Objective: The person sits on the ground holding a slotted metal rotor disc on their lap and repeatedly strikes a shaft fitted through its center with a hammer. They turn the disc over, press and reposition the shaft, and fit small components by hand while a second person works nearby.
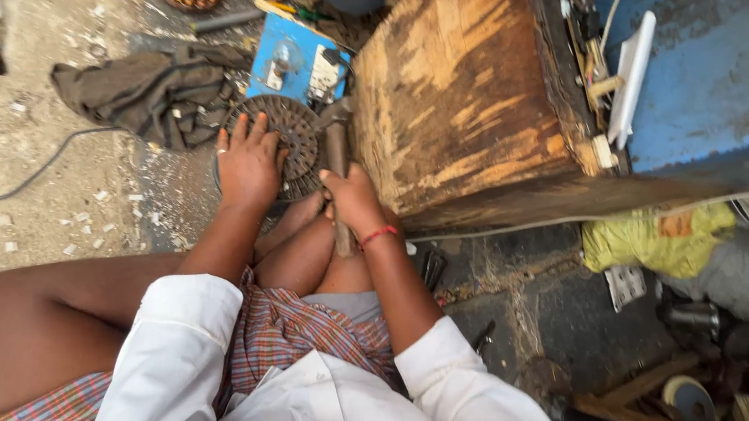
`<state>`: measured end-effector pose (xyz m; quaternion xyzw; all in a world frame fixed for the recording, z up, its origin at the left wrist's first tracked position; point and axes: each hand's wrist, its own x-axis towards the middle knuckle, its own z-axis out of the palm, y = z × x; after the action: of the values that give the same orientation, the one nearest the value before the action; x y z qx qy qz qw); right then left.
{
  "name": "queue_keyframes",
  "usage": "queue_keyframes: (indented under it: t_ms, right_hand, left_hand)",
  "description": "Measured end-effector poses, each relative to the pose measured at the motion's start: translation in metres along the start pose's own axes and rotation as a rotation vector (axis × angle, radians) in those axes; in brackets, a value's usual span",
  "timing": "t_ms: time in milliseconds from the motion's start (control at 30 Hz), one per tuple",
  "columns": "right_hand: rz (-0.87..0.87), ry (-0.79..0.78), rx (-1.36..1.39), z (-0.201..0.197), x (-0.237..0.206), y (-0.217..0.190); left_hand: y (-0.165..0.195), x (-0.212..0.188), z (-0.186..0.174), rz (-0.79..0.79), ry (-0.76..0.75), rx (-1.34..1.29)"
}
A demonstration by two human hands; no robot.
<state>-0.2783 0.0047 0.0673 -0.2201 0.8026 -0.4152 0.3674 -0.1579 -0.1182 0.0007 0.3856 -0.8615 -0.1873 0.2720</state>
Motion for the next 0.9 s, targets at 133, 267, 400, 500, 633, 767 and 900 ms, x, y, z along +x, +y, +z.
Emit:
queue_keyframes:
  t_ms: [133, 267, 400, 500, 633, 767, 900]
  right_hand:
    - [-0.153, 0.159, -0.016, -0.007, -0.005, 0.001]
    - [-0.080, 0.121, -0.223, 0.004, -0.004, 0.008]
    - [-0.022, 0.008, 0.046, 0.004, 0.000, 0.014]
    - [-0.160, 0.127, 0.044, 0.000, -0.003, 0.019]
    - [-0.176, 0.191, -0.090, 0.004, -0.003, 0.015]
    - [-0.038, 0.041, 0.019, 0.004, 0.001, 0.009]
    - [-0.209, 0.113, 0.079, -0.003, 0.000, 0.010]
  left_hand:
    - [0.001, -0.004, 0.000, -0.033, -0.035, -0.012]
    - [0.002, 0.001, -0.001, -0.021, -0.020, -0.018]
    - [0.003, 0.004, -0.003, -0.019, -0.025, 0.000]
    - [0.002, -0.004, -0.002, -0.017, -0.013, -0.028]
    - [0.003, -0.004, -0.001, -0.005, 0.032, -0.056]
    - [0.003, 0.001, -0.002, 0.003, 0.053, -0.031]
    - [0.002, -0.004, 0.000, 0.001, 0.005, -0.029]
